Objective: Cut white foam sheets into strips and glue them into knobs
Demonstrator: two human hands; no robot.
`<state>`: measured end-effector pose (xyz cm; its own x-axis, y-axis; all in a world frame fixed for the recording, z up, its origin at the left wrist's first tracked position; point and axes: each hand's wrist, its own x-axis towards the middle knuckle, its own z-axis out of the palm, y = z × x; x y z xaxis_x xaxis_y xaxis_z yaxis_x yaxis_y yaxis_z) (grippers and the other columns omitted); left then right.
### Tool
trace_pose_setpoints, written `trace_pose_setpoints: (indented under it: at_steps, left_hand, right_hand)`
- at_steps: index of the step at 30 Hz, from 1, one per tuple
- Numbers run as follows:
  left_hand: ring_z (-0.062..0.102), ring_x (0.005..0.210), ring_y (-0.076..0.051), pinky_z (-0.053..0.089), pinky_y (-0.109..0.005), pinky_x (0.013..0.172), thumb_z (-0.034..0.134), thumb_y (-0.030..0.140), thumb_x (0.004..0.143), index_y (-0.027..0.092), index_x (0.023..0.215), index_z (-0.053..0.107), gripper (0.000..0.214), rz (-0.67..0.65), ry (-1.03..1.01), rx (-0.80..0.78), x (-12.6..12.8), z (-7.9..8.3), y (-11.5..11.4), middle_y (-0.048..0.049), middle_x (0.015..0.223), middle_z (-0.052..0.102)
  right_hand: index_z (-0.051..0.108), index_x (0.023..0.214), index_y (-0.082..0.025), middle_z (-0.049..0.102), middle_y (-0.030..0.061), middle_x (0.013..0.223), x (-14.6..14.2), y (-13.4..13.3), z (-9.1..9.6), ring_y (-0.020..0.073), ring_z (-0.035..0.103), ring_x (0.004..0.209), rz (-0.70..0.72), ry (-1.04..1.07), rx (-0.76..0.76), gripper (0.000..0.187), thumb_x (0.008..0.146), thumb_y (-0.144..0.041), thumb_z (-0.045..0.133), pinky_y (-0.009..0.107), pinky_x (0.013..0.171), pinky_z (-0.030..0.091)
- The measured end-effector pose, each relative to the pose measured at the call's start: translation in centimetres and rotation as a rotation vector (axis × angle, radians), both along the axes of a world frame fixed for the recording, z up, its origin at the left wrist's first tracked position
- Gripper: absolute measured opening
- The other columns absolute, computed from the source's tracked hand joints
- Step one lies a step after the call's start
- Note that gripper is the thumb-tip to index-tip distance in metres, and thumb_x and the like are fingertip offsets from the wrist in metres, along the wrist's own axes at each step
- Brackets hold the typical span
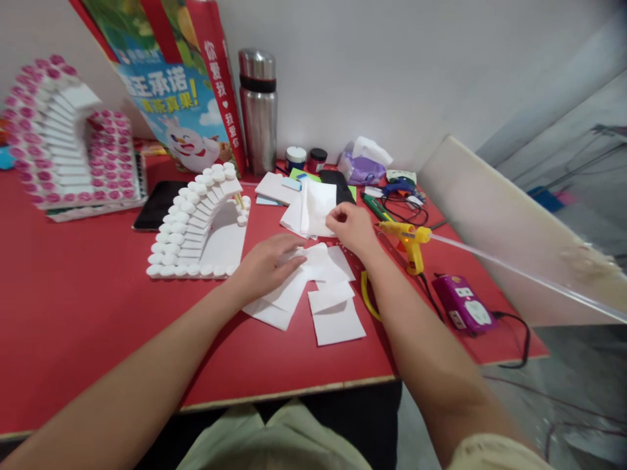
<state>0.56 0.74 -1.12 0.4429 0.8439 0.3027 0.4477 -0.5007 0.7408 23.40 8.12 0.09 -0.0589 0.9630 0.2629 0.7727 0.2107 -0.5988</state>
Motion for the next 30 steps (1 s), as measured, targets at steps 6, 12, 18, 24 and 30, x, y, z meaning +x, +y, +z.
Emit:
trace_pose_setpoints:
  at_steps: [6, 12, 18, 24, 30]
  left_hand:
    - [0.069, 0.121, -0.029, 0.053, -0.047, 0.106, 0.06, 0.042, 0.099, 0.018, 0.126, 0.07, 0.037, 0.059, -0.072, -0.038, 0.0, 0.0, 0.1, -0.0141, 0.131, 0.073]
    - [0.041, 0.154, -0.035, 0.035, -0.055, 0.125, 0.069, 0.057, 0.092, 0.021, 0.16, 0.041, 0.082, 0.121, -0.083, 0.072, -0.2, 0.7, -0.1, -0.0186, 0.166, 0.041]
    - [0.051, 0.146, -0.036, 0.043, -0.051, 0.119, 0.072, 0.052, 0.092, 0.022, 0.15, 0.052, 0.069, 0.061, -0.185, 0.128, 0.3, 1.2, -0.9, -0.0151, 0.155, 0.056]
    - [0.07, 0.121, -0.034, 0.059, -0.05, 0.099, 0.057, 0.049, 0.1, 0.021, 0.128, 0.07, 0.042, 0.124, -0.596, -0.299, 0.2, 0.9, -0.3, -0.0097, 0.122, 0.077]
    - [0.077, 0.103, -0.032, 0.066, -0.047, 0.084, 0.064, 0.039, 0.091, 0.023, 0.129, 0.071, 0.042, 0.125, -0.665, -0.427, -1.2, 1.9, 0.3, -0.0067, 0.107, 0.082]
  right_hand:
    - [0.061, 0.074, -0.021, 0.06, -0.0039, 0.068, 0.3, -0.1, 0.8, 0.0133, 0.053, 0.065, -0.052, 0.402, 0.035, 0.007, 0.078, -0.027, 0.062, 0.028, 0.067, 0.045]
    - [0.059, 0.08, -0.024, 0.056, -0.0043, 0.07, -1.0, -1.8, 2.1, 0.0114, 0.049, 0.061, 0.112, 0.794, 0.166, 0.019, 0.081, -0.04, 0.07, 0.027, 0.063, 0.045]
    - [0.064, 0.086, -0.024, 0.065, -0.001, 0.082, -4.6, -5.9, 3.5, 0.0127, 0.06, 0.069, 0.552, 0.832, -0.009, 0.027, 0.086, -0.049, 0.077, 0.029, 0.07, 0.053]
    - [0.071, 0.094, -0.024, 0.072, 0.004, 0.093, -3.6, -6.4, 4.8, 0.0172, 0.067, 0.082, 0.403, 0.731, 0.1, 0.029, 0.095, -0.053, 0.067, 0.034, 0.078, 0.057]
    - [0.069, 0.106, -0.026, 0.075, 0.0067, 0.106, -0.8, -3.8, 5.1, 0.0236, 0.071, 0.107, 0.042, 0.625, 0.093, 0.051, 0.092, -0.074, 0.058, 0.038, 0.087, 0.059]
